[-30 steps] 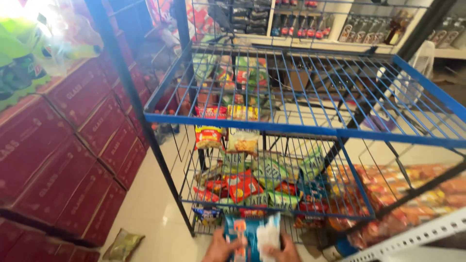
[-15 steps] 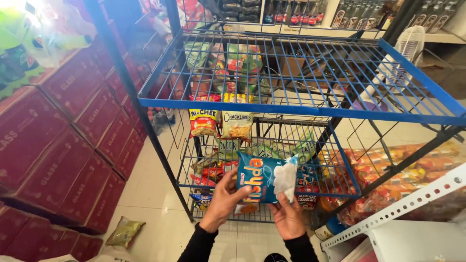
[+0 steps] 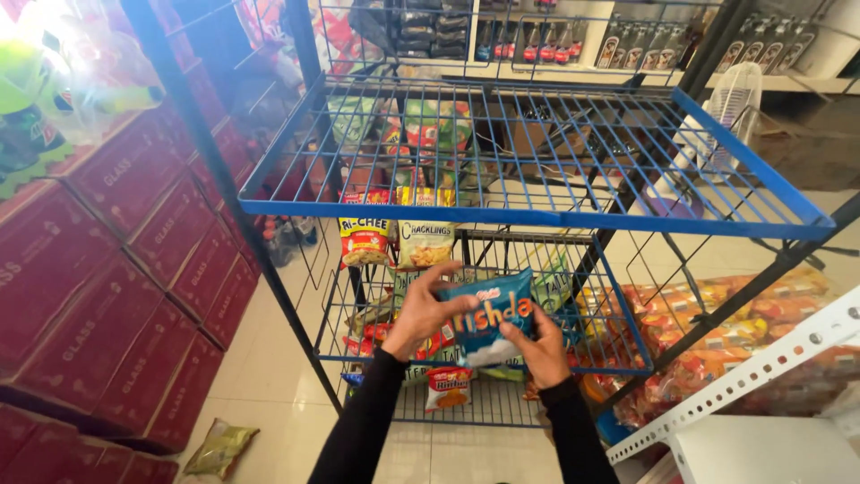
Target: Stocking and organizing snack bags from a large sack onto a metal display rack.
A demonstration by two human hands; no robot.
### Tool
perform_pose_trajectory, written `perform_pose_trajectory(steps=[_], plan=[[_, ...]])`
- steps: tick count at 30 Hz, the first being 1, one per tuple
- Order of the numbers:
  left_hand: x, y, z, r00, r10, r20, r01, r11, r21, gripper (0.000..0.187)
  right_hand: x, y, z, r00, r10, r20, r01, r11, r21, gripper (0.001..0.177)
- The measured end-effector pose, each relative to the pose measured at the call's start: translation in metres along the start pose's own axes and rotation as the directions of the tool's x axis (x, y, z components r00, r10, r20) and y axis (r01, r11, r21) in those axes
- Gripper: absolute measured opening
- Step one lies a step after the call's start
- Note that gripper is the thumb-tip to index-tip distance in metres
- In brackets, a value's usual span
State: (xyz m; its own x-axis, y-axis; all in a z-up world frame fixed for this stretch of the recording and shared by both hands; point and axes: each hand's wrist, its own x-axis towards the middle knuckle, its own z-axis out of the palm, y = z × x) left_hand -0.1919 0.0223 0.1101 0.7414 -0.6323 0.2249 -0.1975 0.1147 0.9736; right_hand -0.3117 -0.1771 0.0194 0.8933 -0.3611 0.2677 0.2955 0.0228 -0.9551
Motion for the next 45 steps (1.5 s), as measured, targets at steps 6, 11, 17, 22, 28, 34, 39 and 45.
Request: perform_pose_trajectory(steps=[6, 11, 17, 22, 28, 34, 39, 45], plan=[[0.039, -0.086, 0.026, 0.997, 0.027, -0.070, -0.038, 0.985, -0.166, 0.054, 0.052, 0.023, -0.009, 0.985, -0.060, -0.161, 0.093, 0.974, 0.207, 0.039], [0.097, -0.104, 0.028, 0.978, 0.044, -0.204, -0.051, 0.998, -0.029, 0.036, 0.106, 0.042, -0.037, 0.996, -0.068, -0.064, 0.070, 0.997, 0.041, 0.038], [0.149, -0.124, 0.050, 0.852, 0.315, -0.419, -0.143, 0.909, 0.392, 0.025, 0.194, 0.124, -0.081, 0.988, -0.090, -0.127, 0.093, 0.996, 0.013, 0.032], [0.171, -0.123, 0.058, 0.744, 0.395, -0.539, -0.065, 0.846, 0.529, 0.031, 0.249, 0.161, -0.095, 0.978, -0.143, -0.150, 0.135, 0.989, -0.058, 0.029], [0.190, -0.161, 0.060, 0.755, 0.448, -0.479, -0.083, 0.789, 0.608, 0.036, 0.269, 0.136, -0.079, 0.985, -0.074, -0.154, 0.064, 0.996, -0.068, 0.039], [0.199, -0.174, 0.062, 0.748, 0.543, -0.382, -0.145, 0.695, 0.704, 0.053, 0.280, 0.136, -0.079, 0.974, 0.027, -0.227, -0.070, 0.980, -0.187, 0.036], [0.194, -0.164, 0.065, 0.786, 0.509, -0.350, -0.115, 0.678, 0.726, 0.063, 0.287, 0.140, -0.070, 0.969, -0.222, -0.108, 0.212, 0.972, -0.097, 0.036], [0.198, -0.179, 0.063, 0.796, 0.544, -0.264, -0.138, 0.588, 0.797, 0.068, 0.290, 0.161, -0.061, 0.956, -0.220, -0.195, 0.215, 0.976, -0.049, 0.039]])
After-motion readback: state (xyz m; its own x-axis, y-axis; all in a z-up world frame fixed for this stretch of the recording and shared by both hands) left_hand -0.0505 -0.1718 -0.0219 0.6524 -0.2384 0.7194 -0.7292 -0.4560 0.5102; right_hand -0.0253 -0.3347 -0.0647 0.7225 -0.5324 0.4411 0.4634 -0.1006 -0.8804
